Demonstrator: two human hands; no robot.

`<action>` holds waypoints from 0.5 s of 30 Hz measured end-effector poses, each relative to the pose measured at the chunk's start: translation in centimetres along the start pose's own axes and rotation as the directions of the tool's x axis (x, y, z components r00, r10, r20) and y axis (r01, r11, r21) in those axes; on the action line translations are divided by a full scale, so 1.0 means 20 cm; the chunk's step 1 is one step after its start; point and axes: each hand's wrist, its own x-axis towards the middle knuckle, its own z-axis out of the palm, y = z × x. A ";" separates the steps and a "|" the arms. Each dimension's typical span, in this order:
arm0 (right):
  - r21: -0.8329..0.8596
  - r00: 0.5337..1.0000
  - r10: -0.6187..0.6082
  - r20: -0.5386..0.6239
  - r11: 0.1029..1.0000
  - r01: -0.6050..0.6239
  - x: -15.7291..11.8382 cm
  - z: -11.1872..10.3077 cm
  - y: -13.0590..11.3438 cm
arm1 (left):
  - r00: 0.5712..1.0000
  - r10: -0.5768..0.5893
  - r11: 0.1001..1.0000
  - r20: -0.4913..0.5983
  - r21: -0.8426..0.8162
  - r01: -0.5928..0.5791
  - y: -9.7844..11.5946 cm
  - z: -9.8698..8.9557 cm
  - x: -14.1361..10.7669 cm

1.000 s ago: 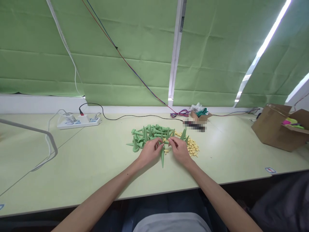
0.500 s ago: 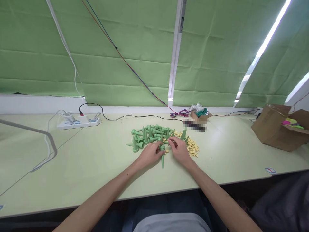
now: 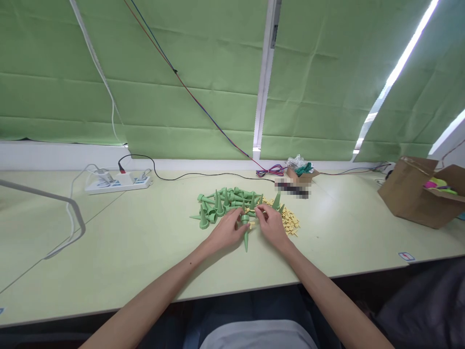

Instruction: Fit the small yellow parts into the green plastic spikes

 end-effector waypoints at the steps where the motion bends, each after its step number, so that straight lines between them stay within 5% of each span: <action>1: 0.004 1.000 0.008 -0.001 1.000 -0.008 0.00 0.00 0.00 | 1.000 0.002 1.000 0.001 -0.029 -0.002 0.00 0.00 0.00; 7: 0.030 1.000 0.030 -0.006 0.999 -0.030 0.00 0.00 0.00 | 0.999 -0.032 0.962 -0.014 -0.271 0.027 -0.02 0.01 0.02; 15: 0.045 1.000 0.021 -0.004 0.999 -0.020 0.00 0.00 -0.01 | 0.989 -0.101 0.802 0.105 -0.579 0.143 0.03 -0.03 0.03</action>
